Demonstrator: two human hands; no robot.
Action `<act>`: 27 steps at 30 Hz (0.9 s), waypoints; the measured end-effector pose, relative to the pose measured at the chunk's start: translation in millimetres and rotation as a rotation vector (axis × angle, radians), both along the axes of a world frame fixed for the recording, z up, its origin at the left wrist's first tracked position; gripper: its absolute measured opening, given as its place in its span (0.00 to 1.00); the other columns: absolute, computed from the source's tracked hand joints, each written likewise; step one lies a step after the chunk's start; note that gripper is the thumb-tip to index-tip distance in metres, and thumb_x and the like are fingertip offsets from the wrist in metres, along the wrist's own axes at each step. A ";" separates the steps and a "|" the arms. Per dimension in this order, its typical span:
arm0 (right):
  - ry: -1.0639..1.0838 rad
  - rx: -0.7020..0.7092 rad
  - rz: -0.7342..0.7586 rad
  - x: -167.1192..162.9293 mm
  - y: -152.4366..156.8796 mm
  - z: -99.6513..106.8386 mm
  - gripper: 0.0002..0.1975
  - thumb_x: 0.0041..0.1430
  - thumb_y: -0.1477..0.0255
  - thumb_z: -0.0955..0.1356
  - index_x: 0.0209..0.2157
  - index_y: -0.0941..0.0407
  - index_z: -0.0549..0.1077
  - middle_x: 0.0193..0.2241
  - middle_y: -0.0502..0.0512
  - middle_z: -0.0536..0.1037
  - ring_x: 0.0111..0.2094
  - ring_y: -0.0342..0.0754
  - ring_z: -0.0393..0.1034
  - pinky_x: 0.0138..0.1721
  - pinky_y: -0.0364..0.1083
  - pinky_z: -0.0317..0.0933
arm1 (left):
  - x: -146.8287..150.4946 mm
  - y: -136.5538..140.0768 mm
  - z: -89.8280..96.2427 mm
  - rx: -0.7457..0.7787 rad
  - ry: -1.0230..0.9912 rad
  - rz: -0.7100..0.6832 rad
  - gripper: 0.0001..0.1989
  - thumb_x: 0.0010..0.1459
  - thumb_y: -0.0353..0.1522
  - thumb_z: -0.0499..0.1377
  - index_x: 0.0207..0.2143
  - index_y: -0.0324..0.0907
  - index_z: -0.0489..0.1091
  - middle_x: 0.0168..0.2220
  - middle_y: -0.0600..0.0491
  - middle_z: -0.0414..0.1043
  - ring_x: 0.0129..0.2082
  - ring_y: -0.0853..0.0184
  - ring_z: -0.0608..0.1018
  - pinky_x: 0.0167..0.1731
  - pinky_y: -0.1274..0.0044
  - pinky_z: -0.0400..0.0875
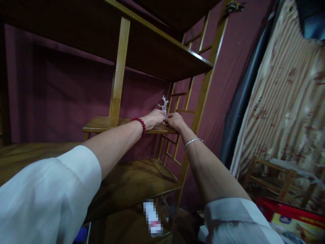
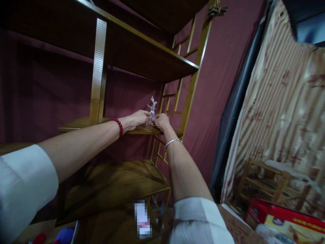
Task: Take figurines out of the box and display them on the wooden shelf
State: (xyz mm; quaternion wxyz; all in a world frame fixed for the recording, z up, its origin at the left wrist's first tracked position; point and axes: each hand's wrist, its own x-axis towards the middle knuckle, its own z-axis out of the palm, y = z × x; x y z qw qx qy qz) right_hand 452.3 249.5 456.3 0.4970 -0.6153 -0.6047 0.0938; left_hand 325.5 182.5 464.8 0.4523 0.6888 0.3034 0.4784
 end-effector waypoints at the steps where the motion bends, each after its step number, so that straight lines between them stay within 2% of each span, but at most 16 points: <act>1: 0.001 0.001 0.002 -0.4 -0.8 0.0 0.07 0.43 0.73 0.72 0.24 0.61 0.72 0.13 0.50 0.73 0.16 0.38 0.67 0.20 0.34 0.61 | 0.0 -0.3 0.1 0.001 0.006 0.001 0.10 0.49 0.17 0.52 0.21 0.34 0.66 0.12 0.58 0.61 0.15 0.77 0.66 0.19 0.84 0.60; 12: -0.066 0.013 -0.042 -1.0 -6.1 0.9 0.07 0.44 0.72 0.71 0.24 0.61 0.72 0.14 0.50 0.73 0.17 0.39 0.68 0.21 0.35 0.62 | 0.6 0.0 0.7 0.019 0.034 0.003 0.09 0.49 0.16 0.52 0.22 0.34 0.67 0.14 0.57 0.64 0.15 0.78 0.65 0.21 0.83 0.60; 19: -0.061 0.015 -0.033 -1.5 -6.3 0.2 0.05 0.45 0.73 0.71 0.24 0.61 0.72 0.13 0.50 0.73 0.16 0.39 0.68 0.21 0.34 0.61 | 0.2 -1.0 1.7 0.033 0.035 0.051 0.09 0.48 0.16 0.53 0.21 0.34 0.66 0.15 0.57 0.64 0.14 0.78 0.64 0.21 0.82 0.60; 27: -0.087 0.012 -0.041 2.2 -1.8 -1.0 0.08 0.43 0.72 0.71 0.25 0.62 0.72 0.14 0.51 0.73 0.16 0.38 0.67 0.21 0.34 0.61 | 1.2 0.8 1.7 0.037 0.020 0.044 0.09 0.49 0.16 0.51 0.23 0.35 0.65 0.14 0.59 0.61 0.14 0.78 0.64 0.18 0.84 0.59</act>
